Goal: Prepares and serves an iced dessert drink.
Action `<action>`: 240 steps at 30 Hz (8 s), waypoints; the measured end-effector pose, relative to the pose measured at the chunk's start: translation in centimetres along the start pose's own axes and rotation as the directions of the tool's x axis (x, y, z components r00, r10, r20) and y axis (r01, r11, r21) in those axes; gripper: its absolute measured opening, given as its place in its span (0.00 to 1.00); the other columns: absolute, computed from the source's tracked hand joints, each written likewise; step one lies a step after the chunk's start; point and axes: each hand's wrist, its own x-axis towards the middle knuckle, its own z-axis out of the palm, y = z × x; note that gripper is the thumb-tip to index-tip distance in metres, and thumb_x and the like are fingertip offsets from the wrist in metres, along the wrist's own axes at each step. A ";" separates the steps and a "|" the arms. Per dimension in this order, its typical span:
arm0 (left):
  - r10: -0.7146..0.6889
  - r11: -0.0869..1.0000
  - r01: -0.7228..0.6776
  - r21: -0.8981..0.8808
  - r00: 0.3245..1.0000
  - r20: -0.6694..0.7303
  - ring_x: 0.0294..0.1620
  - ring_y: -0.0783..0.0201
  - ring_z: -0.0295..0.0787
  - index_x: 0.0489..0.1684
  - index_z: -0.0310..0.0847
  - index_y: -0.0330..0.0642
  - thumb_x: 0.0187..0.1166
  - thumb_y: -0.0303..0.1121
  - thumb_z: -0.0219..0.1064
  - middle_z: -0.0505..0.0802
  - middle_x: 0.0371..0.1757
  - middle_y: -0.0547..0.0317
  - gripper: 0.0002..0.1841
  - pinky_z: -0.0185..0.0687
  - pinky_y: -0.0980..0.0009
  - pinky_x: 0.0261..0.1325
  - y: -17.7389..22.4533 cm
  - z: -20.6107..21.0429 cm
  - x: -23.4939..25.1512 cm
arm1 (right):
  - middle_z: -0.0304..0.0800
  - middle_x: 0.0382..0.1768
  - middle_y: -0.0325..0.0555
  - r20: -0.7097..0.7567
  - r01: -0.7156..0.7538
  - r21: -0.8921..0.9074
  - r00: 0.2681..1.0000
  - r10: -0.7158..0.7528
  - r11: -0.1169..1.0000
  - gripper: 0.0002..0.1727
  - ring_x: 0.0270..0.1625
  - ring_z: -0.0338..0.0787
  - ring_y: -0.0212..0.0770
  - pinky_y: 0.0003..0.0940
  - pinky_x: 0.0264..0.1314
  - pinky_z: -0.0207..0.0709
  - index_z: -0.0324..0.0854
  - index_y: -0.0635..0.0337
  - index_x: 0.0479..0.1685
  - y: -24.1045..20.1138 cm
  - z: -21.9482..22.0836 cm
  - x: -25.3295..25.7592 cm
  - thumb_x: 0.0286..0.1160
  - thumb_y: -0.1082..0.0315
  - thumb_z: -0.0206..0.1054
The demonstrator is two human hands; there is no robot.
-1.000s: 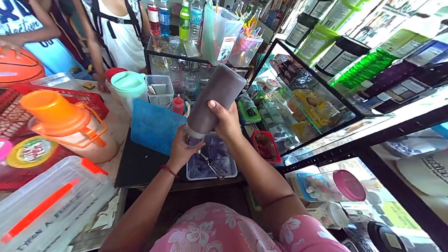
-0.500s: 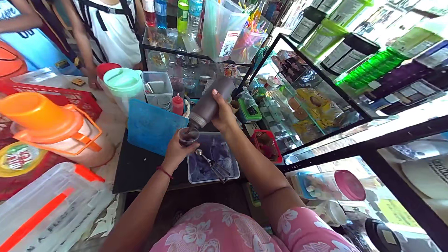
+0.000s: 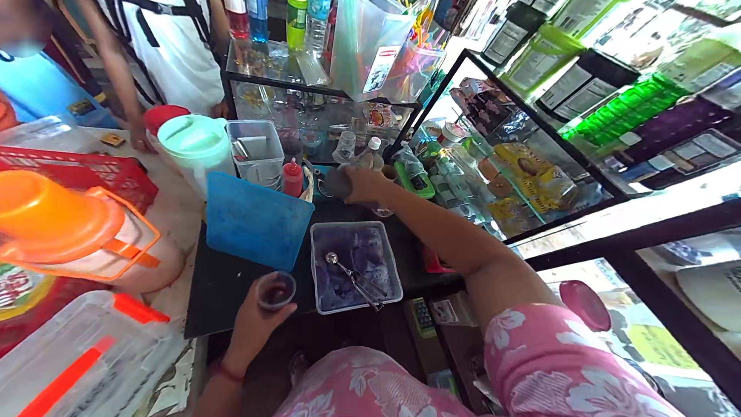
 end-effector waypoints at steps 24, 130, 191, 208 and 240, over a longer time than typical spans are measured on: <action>-0.008 0.992 -0.024 0.128 0.970 0.245 0.90 0.42 0.62 0.66 0.84 0.34 0.51 0.40 0.89 0.57 0.91 0.29 0.38 0.68 0.56 0.84 -3.3 9.4 -7.0 | 0.60 0.81 0.82 0.466 -0.006 -0.022 0.884 0.015 1.000 0.57 0.79 0.70 0.80 0.76 0.71 0.68 0.46 0.58 0.95 0.4 15.8 -16.8 0.69 0.53 0.80; 0.084 0.995 -0.085 -0.054 0.996 -0.011 0.64 0.53 0.87 0.81 0.63 0.28 0.64 0.31 0.81 0.88 0.65 0.39 0.42 0.83 0.55 0.67 -0.4 11.8 5.6 | 0.75 0.73 0.73 0.262 -0.125 0.218 0.963 0.066 0.968 0.36 0.67 0.84 0.70 0.65 0.69 0.75 0.42 0.38 0.97 4.5 9.3 -20.3 0.93 0.59 0.52; -0.009 0.997 0.021 -0.073 0.988 0.156 0.76 0.48 0.79 0.86 0.57 0.31 0.66 0.28 0.81 0.79 0.76 0.32 0.46 0.75 0.56 0.79 3.0 14.6 10.2 | 0.86 0.62 0.68 0.185 -0.115 0.226 0.980 0.073 0.967 0.37 0.63 0.88 0.66 0.62 0.68 0.76 0.40 0.41 0.98 1.8 6.0 -22.0 0.91 0.64 0.51; 0.333 0.941 -0.338 0.004 0.927 -0.172 0.70 0.47 0.84 0.67 0.73 0.14 0.57 0.32 0.83 0.85 0.65 0.24 0.39 0.75 0.62 0.77 -3.7 16.7 3.7 | 0.80 0.70 0.71 0.357 -0.255 0.003 0.904 0.237 0.967 0.44 0.70 0.84 0.70 0.67 0.68 0.77 0.34 0.42 0.98 2.3 15.6 -14.3 0.84 0.73 0.52; 0.374 0.927 -0.364 0.084 0.900 -0.226 0.67 0.46 0.85 0.63 0.77 0.17 0.58 0.36 0.82 0.88 0.61 0.27 0.36 0.76 0.61 0.75 -4.5 18.1 4.3 | 0.81 0.71 0.70 0.429 -0.172 0.164 0.899 0.087 0.971 0.53 0.74 0.81 0.67 0.65 0.74 0.73 0.34 0.55 0.97 0.0 17.8 -12.2 0.75 0.69 0.68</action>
